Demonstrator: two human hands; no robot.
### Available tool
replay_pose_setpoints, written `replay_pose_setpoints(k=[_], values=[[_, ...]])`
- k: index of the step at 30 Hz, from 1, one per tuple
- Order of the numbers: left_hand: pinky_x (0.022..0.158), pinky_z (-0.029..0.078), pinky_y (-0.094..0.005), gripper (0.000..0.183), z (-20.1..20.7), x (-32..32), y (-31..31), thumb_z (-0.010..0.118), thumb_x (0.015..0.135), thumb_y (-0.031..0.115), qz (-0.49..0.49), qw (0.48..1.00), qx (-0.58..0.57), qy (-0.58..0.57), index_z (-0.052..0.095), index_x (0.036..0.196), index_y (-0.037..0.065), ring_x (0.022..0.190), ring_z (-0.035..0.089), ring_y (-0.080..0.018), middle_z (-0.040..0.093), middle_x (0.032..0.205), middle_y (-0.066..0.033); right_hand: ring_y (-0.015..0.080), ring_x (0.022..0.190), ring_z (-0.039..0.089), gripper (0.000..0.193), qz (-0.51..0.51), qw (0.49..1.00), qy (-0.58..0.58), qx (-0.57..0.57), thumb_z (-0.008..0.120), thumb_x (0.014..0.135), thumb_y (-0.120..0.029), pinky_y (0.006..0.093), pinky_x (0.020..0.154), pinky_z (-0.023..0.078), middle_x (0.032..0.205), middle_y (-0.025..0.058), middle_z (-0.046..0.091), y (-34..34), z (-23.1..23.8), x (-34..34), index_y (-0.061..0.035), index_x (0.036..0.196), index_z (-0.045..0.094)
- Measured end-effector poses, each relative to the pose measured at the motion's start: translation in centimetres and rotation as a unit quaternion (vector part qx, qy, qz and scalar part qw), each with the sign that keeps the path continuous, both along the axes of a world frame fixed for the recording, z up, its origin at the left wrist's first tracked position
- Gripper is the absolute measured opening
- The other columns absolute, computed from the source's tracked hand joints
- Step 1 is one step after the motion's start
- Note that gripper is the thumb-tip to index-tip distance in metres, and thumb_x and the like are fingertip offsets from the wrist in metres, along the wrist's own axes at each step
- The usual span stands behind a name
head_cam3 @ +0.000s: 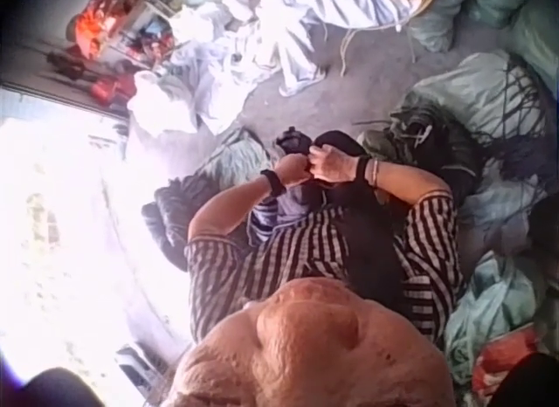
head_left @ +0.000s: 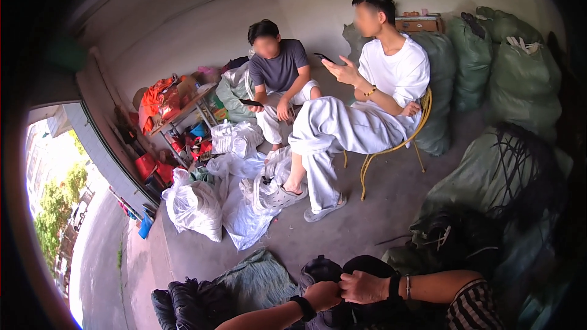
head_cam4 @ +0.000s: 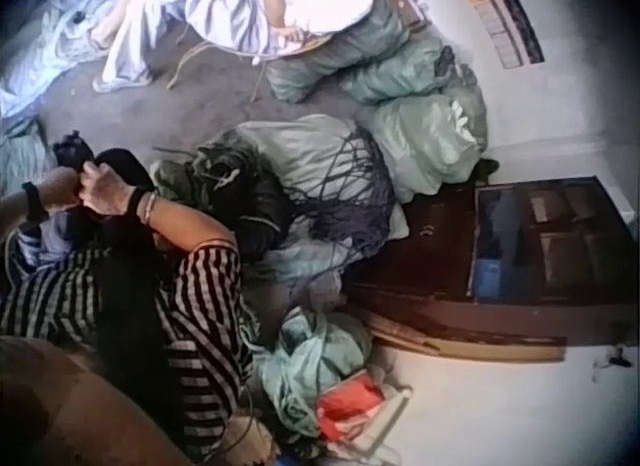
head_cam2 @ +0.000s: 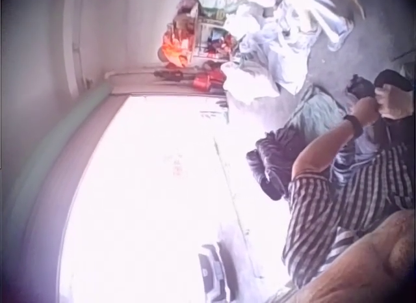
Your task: Lacing up a pair of black athletic shoes while sitting in a storage area.
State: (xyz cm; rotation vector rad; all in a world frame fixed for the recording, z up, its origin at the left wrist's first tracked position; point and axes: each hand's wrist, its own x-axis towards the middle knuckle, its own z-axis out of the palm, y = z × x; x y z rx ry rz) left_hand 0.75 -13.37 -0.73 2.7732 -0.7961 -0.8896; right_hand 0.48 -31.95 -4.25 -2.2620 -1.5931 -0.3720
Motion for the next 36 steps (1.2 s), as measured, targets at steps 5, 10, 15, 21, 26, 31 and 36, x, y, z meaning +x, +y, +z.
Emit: replay_pose_setpoints(k=[5, 10, 15, 21, 26, 31, 36], values=[[0.068, 0.051, -0.045, 0.023, -0.1, 0.1, -0.1, 0.055, 0.079, 0.025, -0.059, 0.998, 0.005, -0.001, 0.065, 0.083, 0.005, 0.082, 0.065, -0.0334, 0.067, 0.08, -0.0137, 0.016, 0.09, 0.047, 0.014, -0.016, 1.0, -0.012, -0.007, 0.068, 0.072, -0.026, 0.0275, 0.06, 0.045, 0.081, -0.0025, 0.051, 0.0, -0.1, -0.5, -0.0163, 0.077, 0.059], [0.063, 0.052, -0.0453, 0.022, -2.0, -0.9, 0.7, 0.052, 0.084, 0.02, -0.047, 0.998, -0.039, -0.024, 0.061, 0.094, 0.002, 0.078, 0.065, -0.0351, 0.066, 0.081, -0.0164, 0.0163, 0.086, 0.05, 0.014, -0.008, 0.997, 0.061, 0.039, 0.067, 0.075, -0.026, 0.0305, 0.069, 0.043, 0.082, -0.0027, 0.051, -0.8, 0.0, -0.2, -0.017, 0.081, 0.059], [0.057, 0.052, -0.0298, 0.016, 1.5, -1.2, 2.9, 0.049, 0.094, 0.015, 0.374, 0.812, -0.43, 0.123, 0.054, 0.099, 0.0, 0.059, 0.058, -0.0151, 0.058, 0.073, -0.0073, 0.019, 0.094, 0.053, 0.018, 0.005, 0.993, 0.114, 0.034, 0.068, 0.076, -0.024, 0.0332, 0.077, 0.045, 0.09, 0.001, 0.056, -1.6, 0.2, 0.1, -0.0132, 0.089, 0.061], [0.053, 0.049, -0.0248, 0.011, 2.3, -2.9, 5.3, 0.053, 0.093, 0.013, 0.324, 0.837, -0.437, -0.062, 0.054, 0.096, 0.003, 0.06, 0.057, -0.0091, 0.057, 0.073, -0.0027, 0.0268, 0.093, 0.06, 0.036, 0.045, 0.986, 0.151, 0.048, 0.064, 0.079, -0.018, 0.0397, 0.072, 0.052, 0.096, 0.0097, 0.061, 1.4, 3.7, 0.1, -0.0065, 0.112, 0.058], [0.053, 0.049, -0.0251, 0.011, 1.4, -3.4, 5.8, 0.052, 0.093, 0.013, 0.268, 0.864, -0.385, -0.181, 0.053, 0.096, 0.002, 0.06, 0.058, -0.0092, 0.059, 0.071, -0.0041, 0.0367, 0.063, 0.063, 0.045, -0.036, 0.937, 0.346, 0.034, 0.052, 0.085, -0.009, 0.0446, 0.053, 0.049, 0.069, 0.0221, 0.06, 5.7, 3.2, -1.4, 0.0004, 0.126, 0.039], [0.052, 0.049, -0.0296, 0.007, 3.5, -3.9, 5.9, 0.052, 0.091, 0.008, 0.365, 0.831, -0.411, -0.091, 0.051, 0.096, 0.004, 0.06, 0.061, -0.015, 0.059, 0.07, -0.0072, 0.0115, 0.047, 0.057, 0.022, -0.004, 0.737, 0.67, 0.083, 0.049, 0.095, -0.023, 0.0269, 0.046, 0.046, 0.063, 0.0039, 0.058, 7.1, 2.3, -1.2, -0.0022, 0.089, 0.053], [0.042, 0.049, -0.0287, 0.018, 1.1, 2.0, 20.7, 0.042, 0.098, 0.02, 0.557, 0.597, -0.526, -0.236, 0.047, 0.093, 0.003, 0.05, 0.055, -0.0148, 0.058, 0.073, -0.0095, 0.015, 0.077, 0.066, 0.024, -0.134, 0.551, 0.784, 0.252, 0.052, 0.092, -0.026, 0.0261, 0.054, 0.049, 0.092, 0.0076, 0.066, -3.7, 4.1, 2.3, -0.0047, 0.091, 0.063]])
